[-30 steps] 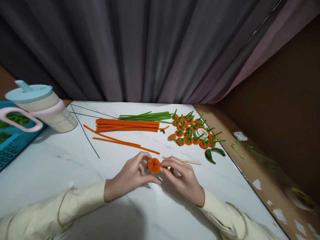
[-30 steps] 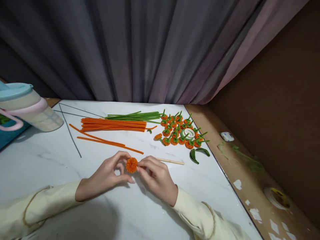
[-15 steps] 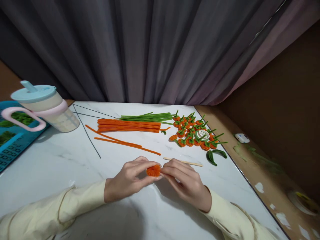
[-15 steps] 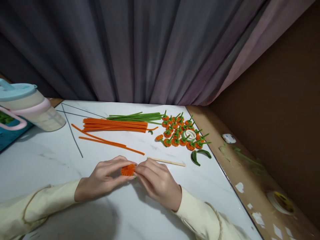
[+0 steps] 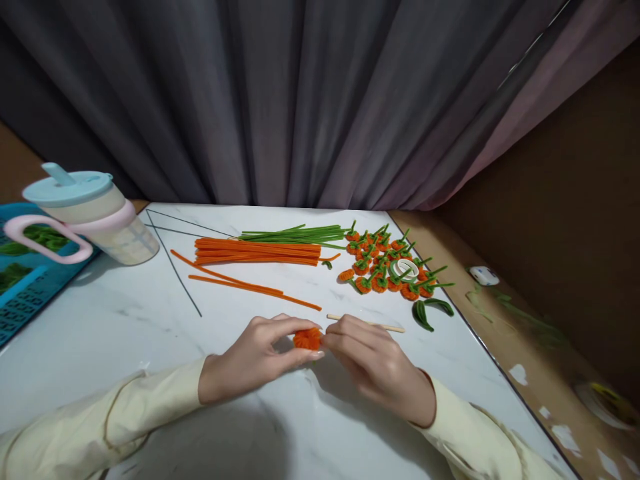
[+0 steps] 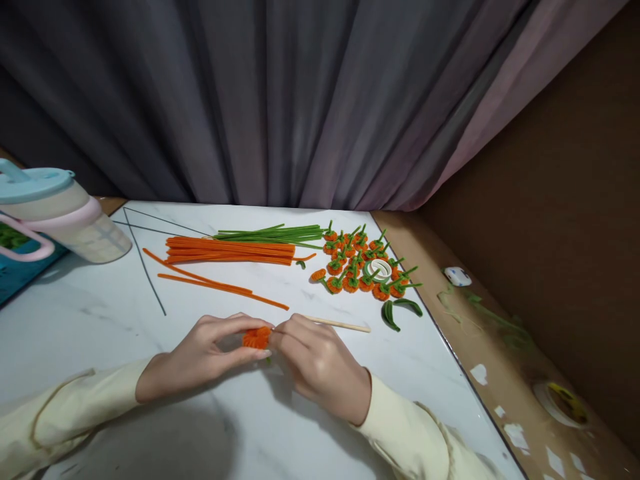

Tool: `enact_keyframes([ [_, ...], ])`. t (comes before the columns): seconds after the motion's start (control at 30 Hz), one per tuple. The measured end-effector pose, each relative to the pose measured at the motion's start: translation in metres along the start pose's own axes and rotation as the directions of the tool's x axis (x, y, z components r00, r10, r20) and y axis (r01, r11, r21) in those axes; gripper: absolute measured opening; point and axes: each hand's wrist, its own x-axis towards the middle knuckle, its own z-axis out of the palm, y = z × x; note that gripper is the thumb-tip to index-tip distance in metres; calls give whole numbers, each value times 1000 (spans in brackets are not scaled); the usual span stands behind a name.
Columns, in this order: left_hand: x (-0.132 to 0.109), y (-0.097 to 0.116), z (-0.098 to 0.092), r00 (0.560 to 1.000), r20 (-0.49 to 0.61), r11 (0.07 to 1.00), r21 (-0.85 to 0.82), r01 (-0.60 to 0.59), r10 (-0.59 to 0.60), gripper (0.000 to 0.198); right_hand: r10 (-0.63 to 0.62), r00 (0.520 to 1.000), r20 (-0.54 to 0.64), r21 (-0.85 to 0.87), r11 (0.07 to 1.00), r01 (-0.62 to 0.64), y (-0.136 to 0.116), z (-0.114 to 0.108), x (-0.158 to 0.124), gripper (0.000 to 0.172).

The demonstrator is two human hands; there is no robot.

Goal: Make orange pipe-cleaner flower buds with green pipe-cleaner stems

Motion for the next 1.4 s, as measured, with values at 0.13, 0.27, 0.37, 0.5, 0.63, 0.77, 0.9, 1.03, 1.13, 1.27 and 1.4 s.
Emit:
enact_keyframes([
  [0.13, 7, 1, -3, 967, 139, 912, -327, 247, -212, 31, 182, 983, -15, 255, 951, -173, 8, -5, 7, 12],
  [0.27, 11, -1, -5, 922, 291, 729, -569, 380, -254, 31, 257, 966, -12, 261, 934, -245, 8, -6, 10, 12],
  [0.37, 11, -3, -3, 909, 328, 711, -573, 409, -258, 39, 243, 970, 1, 258, 937, -235, 5, 2, 9, 14],
  [0.5, 10, -4, 0, 904, 329, 747, -520, 414, -271, 49, 318, 948, -8, 320, 899, -299, 3, 14, 5, 17],
  [0.63, 10, -6, 3, 915, 319, 817, -439, 374, -247, 50, 493, 867, 74, 451, 759, -470, 4, 19, 5, 15],
  [0.77, 8, -8, 6, 922, 247, 860, -351, 371, -297, 45, 606, 762, 227, 556, 562, -612, 2, 21, 7, 26],
  [0.9, 4, -9, 9, 930, 175, 892, -271, 361, -324, 44, 543, 765, 347, 575, 521, -631, -4, 22, 9, 33],
  [1.03, 0, -11, 11, 939, 190, 916, -235, 326, -286, 48, 496, 770, 401, 595, 499, -631, -9, 23, 9, 34],
  [1.13, -2, -12, 12, 944, 196, 933, -194, 302, -265, 42, 540, 735, 411, 552, 494, -672, -10, 24, 7, 35],
  [1.27, -3, -11, 15, 965, 146, 974, -29, 224, -218, 32, 564, 735, 377, 519, 528, -672, -13, 27, 5, 35],
  [1.4, -3, -11, 18, 993, 91, 973, 226, 52, -74, 24, 565, 761, 320, 538, 553, -637, -17, 32, 4, 34],
])
